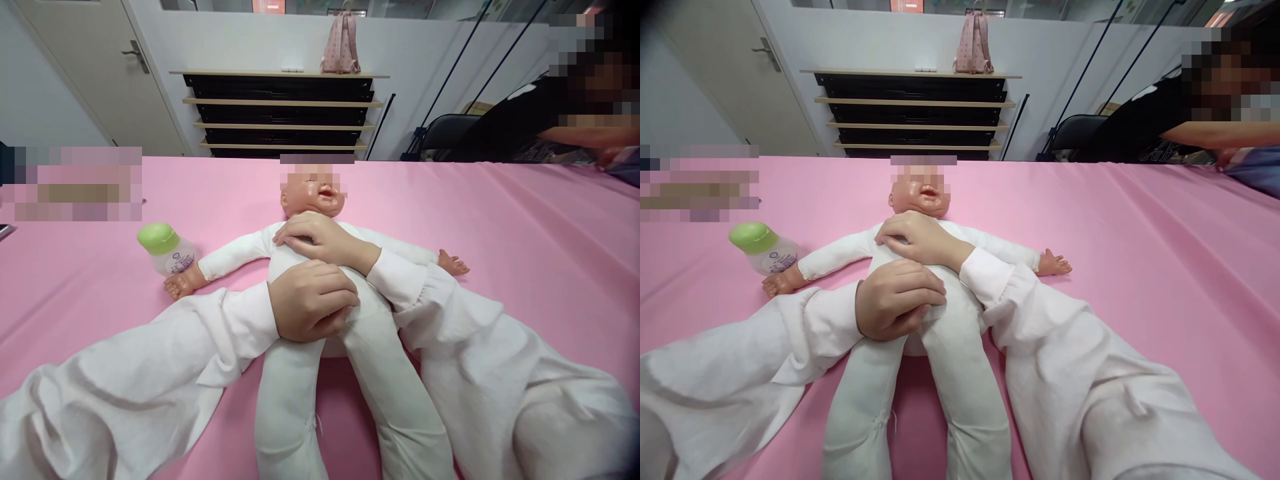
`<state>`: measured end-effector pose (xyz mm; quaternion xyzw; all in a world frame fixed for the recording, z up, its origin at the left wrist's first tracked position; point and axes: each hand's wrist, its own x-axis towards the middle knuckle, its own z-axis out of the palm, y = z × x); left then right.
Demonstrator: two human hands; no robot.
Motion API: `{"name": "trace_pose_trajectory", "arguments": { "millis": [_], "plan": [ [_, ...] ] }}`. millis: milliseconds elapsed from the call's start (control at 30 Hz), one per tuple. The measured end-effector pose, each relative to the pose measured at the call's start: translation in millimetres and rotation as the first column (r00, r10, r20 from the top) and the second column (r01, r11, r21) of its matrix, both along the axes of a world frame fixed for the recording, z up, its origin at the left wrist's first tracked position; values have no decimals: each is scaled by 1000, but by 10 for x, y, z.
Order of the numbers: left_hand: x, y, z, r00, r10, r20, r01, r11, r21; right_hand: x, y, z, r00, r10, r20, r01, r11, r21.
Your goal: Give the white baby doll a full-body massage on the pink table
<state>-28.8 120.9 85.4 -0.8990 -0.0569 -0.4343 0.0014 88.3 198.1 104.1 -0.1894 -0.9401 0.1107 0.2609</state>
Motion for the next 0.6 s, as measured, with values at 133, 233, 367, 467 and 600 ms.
{"name": "trace_pose_trajectory", "arguments": {
  "millis": [133,233,367,467,600],
  "plan": [
    [0,0,-2,1000,6,1,-6,1000,5,1,0,4,1000,1,3,-1,1000,-1],
    [0,-2,2,1000,8,1,-8,1000,7,2,0,3,1000,0,0,0,1000,1],
    [0,-5,10,1000,1,3,-1,1000,0,6,1,-1,1000,4,-2,-4,1000,1],
    [-1,-4,10,1000,0,3,0,1000,-2,4,2,-3,1000,5,-2,-5,1000,-2],
    [0,-3,5,1000,-1,-1,1,1000,0,-1,1,-2,1000,1,-2,-1,1000,-4]
  ]
}}
